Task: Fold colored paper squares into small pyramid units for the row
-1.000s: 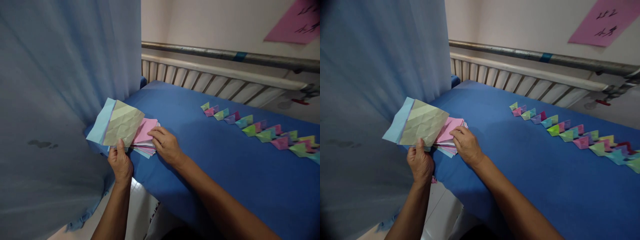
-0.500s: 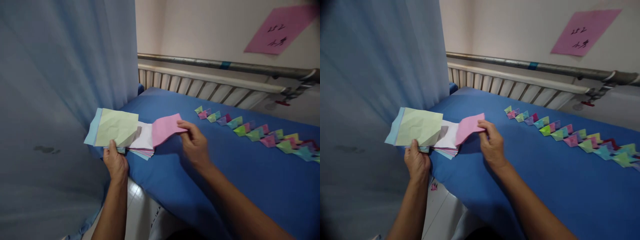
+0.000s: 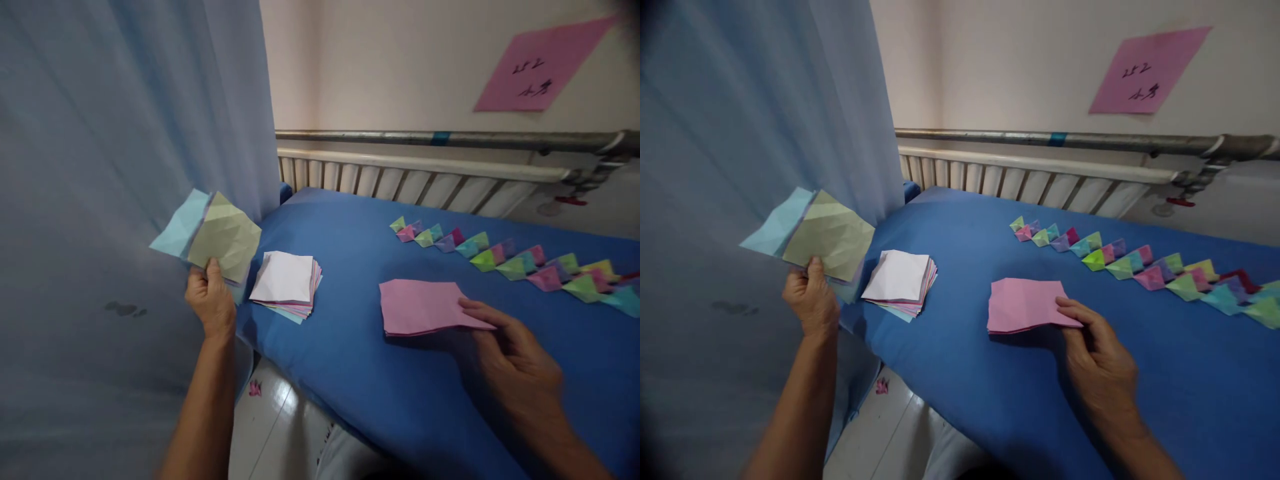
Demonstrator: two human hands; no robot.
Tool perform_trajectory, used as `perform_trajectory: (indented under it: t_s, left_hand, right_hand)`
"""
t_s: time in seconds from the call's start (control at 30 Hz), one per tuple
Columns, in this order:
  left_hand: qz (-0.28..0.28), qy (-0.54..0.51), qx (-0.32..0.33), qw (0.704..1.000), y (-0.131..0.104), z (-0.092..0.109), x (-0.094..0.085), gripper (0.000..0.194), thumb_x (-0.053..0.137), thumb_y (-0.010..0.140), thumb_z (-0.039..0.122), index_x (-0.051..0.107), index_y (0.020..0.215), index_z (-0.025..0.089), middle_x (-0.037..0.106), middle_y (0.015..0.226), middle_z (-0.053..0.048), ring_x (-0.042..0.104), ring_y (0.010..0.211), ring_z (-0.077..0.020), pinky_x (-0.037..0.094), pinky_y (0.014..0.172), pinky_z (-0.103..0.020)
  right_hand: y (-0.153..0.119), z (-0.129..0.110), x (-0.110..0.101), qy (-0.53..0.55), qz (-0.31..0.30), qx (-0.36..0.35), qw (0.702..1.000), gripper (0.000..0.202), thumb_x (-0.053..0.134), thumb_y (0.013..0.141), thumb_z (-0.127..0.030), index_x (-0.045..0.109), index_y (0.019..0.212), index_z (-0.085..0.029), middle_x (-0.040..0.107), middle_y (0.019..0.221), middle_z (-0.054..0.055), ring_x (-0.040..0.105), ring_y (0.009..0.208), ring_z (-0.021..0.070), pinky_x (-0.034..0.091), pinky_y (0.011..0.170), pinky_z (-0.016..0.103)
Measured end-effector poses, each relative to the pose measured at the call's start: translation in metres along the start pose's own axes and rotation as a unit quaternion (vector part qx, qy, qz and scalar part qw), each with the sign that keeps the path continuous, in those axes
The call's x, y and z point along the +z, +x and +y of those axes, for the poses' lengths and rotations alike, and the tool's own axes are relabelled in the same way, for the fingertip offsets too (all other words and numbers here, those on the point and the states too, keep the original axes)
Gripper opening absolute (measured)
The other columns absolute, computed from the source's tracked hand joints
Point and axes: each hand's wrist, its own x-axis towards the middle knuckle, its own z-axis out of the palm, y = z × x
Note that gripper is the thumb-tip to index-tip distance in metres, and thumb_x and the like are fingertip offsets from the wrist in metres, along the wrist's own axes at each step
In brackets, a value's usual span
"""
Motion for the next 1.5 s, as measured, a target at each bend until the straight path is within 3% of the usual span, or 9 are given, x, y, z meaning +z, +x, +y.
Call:
perform_trajectory:
  t_s: [0.1, 0.23, 0.4, 0.6, 0.83, 1.0, 1.17, 1.37, 1.5]
  left_hand:
    - [-0.034, 0.055, 0.146, 0.987, -0.006, 0.003, 0.009, 0.018, 0.058, 0.085, 0.035, 0.062, 0.077, 0.018, 0.061, 0.074, -0.002, 0.06, 0.082, -0.0176, 0.044, 0.084, -0.029]
    - [-0.316, 0.08, 0.295, 0.898, -0.041, -0.006, 0.03, 0.028, 0.044, 0.091, 0.022, 0.067, 0.107, 0.019, 0.068, 0.11, -0.012, 0.061, 0.106, -0.0245, 0.04, 0.096, -0.04]
    - [-0.429, 0.094, 0.315, 0.841, -0.074, -0.009, 0.032, 0.03, 0.049, 0.086, 0.016, 0.069, 0.109, 0.022, 0.071, 0.11, -0.011, 0.064, 0.103, -0.0264, 0.044, 0.093, -0.045]
    - [-0.479, 0.091, 0.346, 0.802, -0.092, 0.025, 0.018, 0.049, 0.064, 0.08, 0.029, 0.057, 0.127, 0.022, 0.058, 0.134, -0.013, 0.046, 0.13, -0.0314, 0.034, 0.107, -0.053]
    - [-0.627, -0.002, 0.302, 0.718, -0.18, 0.07, 0.034, 0.035, 0.065, 0.081, 0.033, 0.064, 0.115, 0.024, 0.065, 0.122, -0.009, 0.054, 0.121, -0.0273, 0.039, 0.104, -0.047]
    - [-0.641, 0.008, 0.006, 0.768, -0.224, 0.093, 0.028, 0.023, 0.058, 0.084, 0.038, 0.063, 0.073, 0.019, 0.066, 0.074, -0.006, 0.063, 0.071, -0.0194, 0.052, 0.069, -0.034]
    - [-0.687, -0.062, -0.447, 0.569, -0.235, 0.107, 0.021, 0.038, 0.065, 0.079, 0.049, 0.064, 0.087, 0.012, 0.069, 0.077, -0.01, 0.066, 0.06, -0.018, 0.049, 0.045, -0.025]
    - [-0.598, -0.11, -0.626, 0.489, -0.247, 0.116, 0.025, 0.04, 0.05, 0.093, 0.044, 0.062, 0.099, 0.006, 0.072, 0.09, -0.018, 0.072, 0.07, -0.0205, 0.057, 0.053, -0.028]
    - [-0.544, -0.132, -0.644, 0.522, -0.252, 0.12, 0.031, 0.03, 0.051, 0.094, 0.036, 0.061, 0.096, 0.007, 0.072, 0.088, -0.016, 0.072, 0.07, -0.0195, 0.058, 0.057, -0.028]
  right_hand:
    - [-0.003, 0.006, -0.01, 0.001, 0.009, 0.012, 1.0, 0.014, 0.058, 0.079, -0.036, 0.064, 0.088, -0.028, 0.071, 0.107, 0.01, 0.067, 0.104, 0.0257, 0.05, 0.097, 0.046]
    - [-0.006, 0.009, -0.022, 0.002, -0.003, 0.021, 1.0, 0.014, 0.057, 0.08, -0.034, 0.064, 0.088, -0.027, 0.072, 0.107, 0.011, 0.067, 0.104, 0.0247, 0.05, 0.098, 0.044]
    - [-0.011, 0.017, -0.028, 0.013, -0.014, 0.0, 1.0, 0.015, 0.056, 0.083, -0.033, 0.064, 0.093, -0.024, 0.071, 0.108, 0.009, 0.067, 0.104, 0.0229, 0.05, 0.098, 0.044]
    - [-0.017, 0.037, -0.041, 0.007, -0.087, -0.083, 0.993, 0.012, 0.055, 0.086, -0.025, 0.064, 0.092, -0.023, 0.072, 0.103, 0.006, 0.069, 0.097, 0.0207, 0.056, 0.089, 0.041]
    - [-0.035, 0.04, -0.068, -0.083, -0.21, -0.191, 0.955, 0.028, 0.049, 0.089, -0.015, 0.068, 0.107, -0.023, 0.068, 0.109, 0.009, 0.069, 0.098, 0.0194, 0.058, 0.086, 0.035]
    - [-0.037, 0.037, -0.076, -0.097, -0.19, -0.211, 0.954, 0.028, 0.045, 0.092, -0.013, 0.068, 0.106, -0.021, 0.068, 0.099, 0.008, 0.069, 0.089, 0.0175, 0.059, 0.08, 0.031]
    - [-0.035, 0.031, -0.077, -0.096, -0.169, -0.221, 0.956, 0.022, 0.046, 0.091, -0.012, 0.065, 0.098, -0.02, 0.068, 0.088, 0.006, 0.067, 0.082, 0.0166, 0.057, 0.074, 0.029]
    - [-0.037, 0.03, -0.075, -0.11, -0.157, -0.204, 0.96, 0.014, 0.049, 0.088, -0.014, 0.057, 0.079, -0.021, 0.06, 0.073, 0.002, 0.06, 0.07, 0.0163, 0.049, 0.065, 0.028]
    - [-0.039, 0.03, -0.077, -0.11, -0.151, -0.196, 0.963, 0.021, 0.05, 0.09, -0.017, 0.049, 0.07, -0.022, 0.053, 0.065, 0.0, 0.053, 0.061, 0.0142, 0.043, 0.058, 0.026]
